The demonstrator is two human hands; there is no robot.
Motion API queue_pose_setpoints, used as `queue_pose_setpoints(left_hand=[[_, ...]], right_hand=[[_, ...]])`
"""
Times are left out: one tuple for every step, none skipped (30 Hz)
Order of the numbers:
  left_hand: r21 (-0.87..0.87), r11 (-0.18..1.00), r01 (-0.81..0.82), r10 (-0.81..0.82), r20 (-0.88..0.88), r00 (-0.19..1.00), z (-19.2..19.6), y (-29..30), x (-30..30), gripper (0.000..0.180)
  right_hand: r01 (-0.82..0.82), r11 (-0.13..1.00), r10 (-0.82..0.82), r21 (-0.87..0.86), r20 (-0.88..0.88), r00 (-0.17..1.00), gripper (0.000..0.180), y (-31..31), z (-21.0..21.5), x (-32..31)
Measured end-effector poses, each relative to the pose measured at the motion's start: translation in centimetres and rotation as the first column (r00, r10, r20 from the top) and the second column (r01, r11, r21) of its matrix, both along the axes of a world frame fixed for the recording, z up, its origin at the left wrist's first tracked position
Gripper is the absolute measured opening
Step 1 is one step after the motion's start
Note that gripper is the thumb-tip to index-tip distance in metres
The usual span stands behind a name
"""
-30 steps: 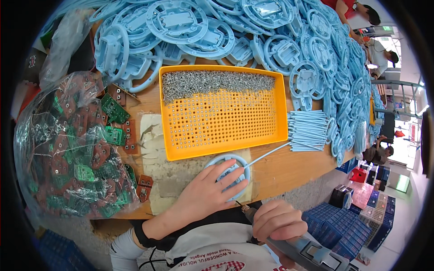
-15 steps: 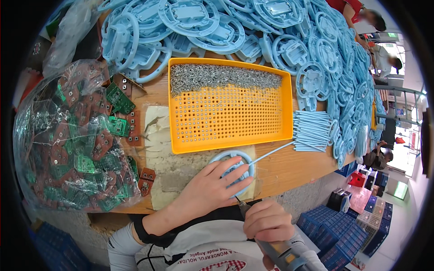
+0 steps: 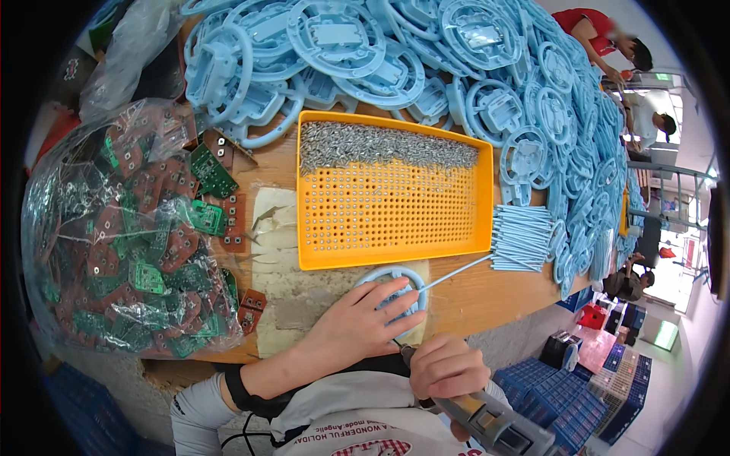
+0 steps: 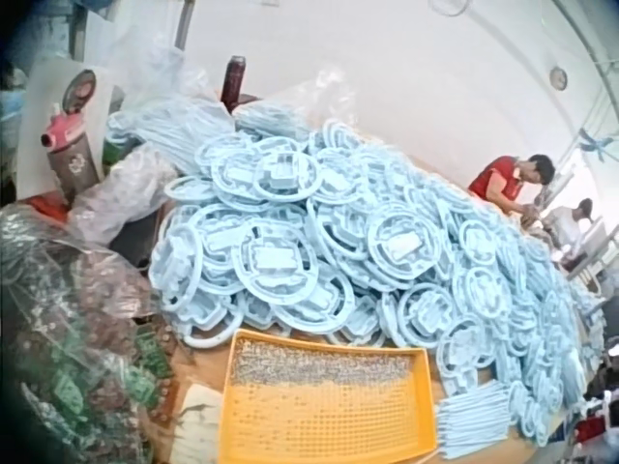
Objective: The person assembles small electronic devices by placing circuit boards into light blue plastic housings and securing them with screws using a power drill. The person repeatedly picks up a housing, inserts a board, and drives screws into the assembly before moving the finished unit aside.
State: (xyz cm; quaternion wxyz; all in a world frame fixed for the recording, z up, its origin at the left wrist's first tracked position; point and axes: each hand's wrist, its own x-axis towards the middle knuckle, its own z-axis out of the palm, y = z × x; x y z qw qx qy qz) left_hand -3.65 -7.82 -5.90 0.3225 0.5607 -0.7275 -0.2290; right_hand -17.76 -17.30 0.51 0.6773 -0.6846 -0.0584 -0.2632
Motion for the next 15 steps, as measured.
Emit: queue_pose_setpoints(left_hand=[[-0.005,1.0,0.011,-0.011,-0.001,1.0,-0.1,-0.1,0.0,0.065],[-0.01,1.0,0.023,-0.023,-0.002,1.0,-0.2,-0.2,0.0,0.065],[-0.004,1.0,0.026,-0.026,-0.003,1.0,-0.1,-0.2,0.0,0.065],[0.003,1.0,0.029,-0.029,-0.004,1.0,-0.1,-0.1,0.0,0.065],[0.003,0.999,0.034,-0.034,-0.005,0.999,-0.1,-0.2,0.0,0.065],[0.026,0.998,0.055,-0.055,-0.004,0.998,0.1,-0.3,0.2,0.065],[0.02,0.999,0.045,-0.045,0.011,0.999,0.2,-0.4,0.3,0.062],[0.02,0.999,0.036,-0.037,0.027,0.999,0.1,-0.4,0.2,0.058],[0.02,0.999,0.026,-0.026,0.041,0.999,0.1,-0.4,0.2,0.055],[0.022,0.999,0.028,-0.029,0.055,0.998,0.3,-0.5,0.4,0.055],[0.028,0.999,0.03,-0.032,0.054,0.998,0.2,-0.4,0.3,0.055],[0.027,0.998,0.048,-0.05,0.055,0.997,0.4,-0.7,0.2,0.055],[0.034,0.998,0.052,-0.054,0.059,0.997,0.4,-0.6,0.1,0.055],[0.038,0.998,0.053,-0.055,0.064,0.996,0.6,-0.7,0.1,0.055],[0.048,0.997,0.055,-0.058,0.069,0.996,0.5,-0.7,0.1,0.054]], right_hand=[[0.003,0.999,-0.004,0.044,0.031,1.0,0.014,-0.2,-0.1,0.5],[0.003,0.996,-0.009,0.09,0.062,0.998,0.015,-0.3,-0.2,0.9],[0.001,0.991,-0.014,0.135,0.094,0.996,0.016,-0.4,-0.3,1.3],[-0.005,0.985,-0.015,0.175,0.109,0.994,0.017,-0.4,-0.2,1.5],[-0.043,0.986,0.021,0.163,0.137,0.99,0.021,-0.9,0.1,1.5],[-0.083,0.984,0.058,0.156,0.164,0.985,0.027,-1.3,0.4,1.6],[-0.157,0.982,0.135,0.102,0.198,0.971,0.04,-2.3,1.0,1.6],[-0.137,0.987,0.116,0.081,0.221,0.968,0.041,-2.9,1.6,1.6],[-0.118,0.991,0.1,0.06,0.244,0.965,0.041,-3.6,2.0,1.7],[-0.006,0.998,-0.012,0.068,0.257,0.966,0.034,-4.1,2.8,1.7],[0.108,0.993,-0.113,0.038,0.182,0.977,0.039,-5.0,4.0,1.9],[0.234,0.972,-0.232,-0.007,0.112,0.966,0.045,-6.2,5.2,1.7],[0.322,0.947,-0.317,-0.016,0.134,0.939,0.059,-7.4,4.3,1.2],[0.406,0.912,-0.391,-0.058,0.176,0.904,0.065,-8.6,3.4,1.3],[0.617,0.786,-0.591,-0.037,0.249,0.768,0.06,-8.8,2.8,3.2]])
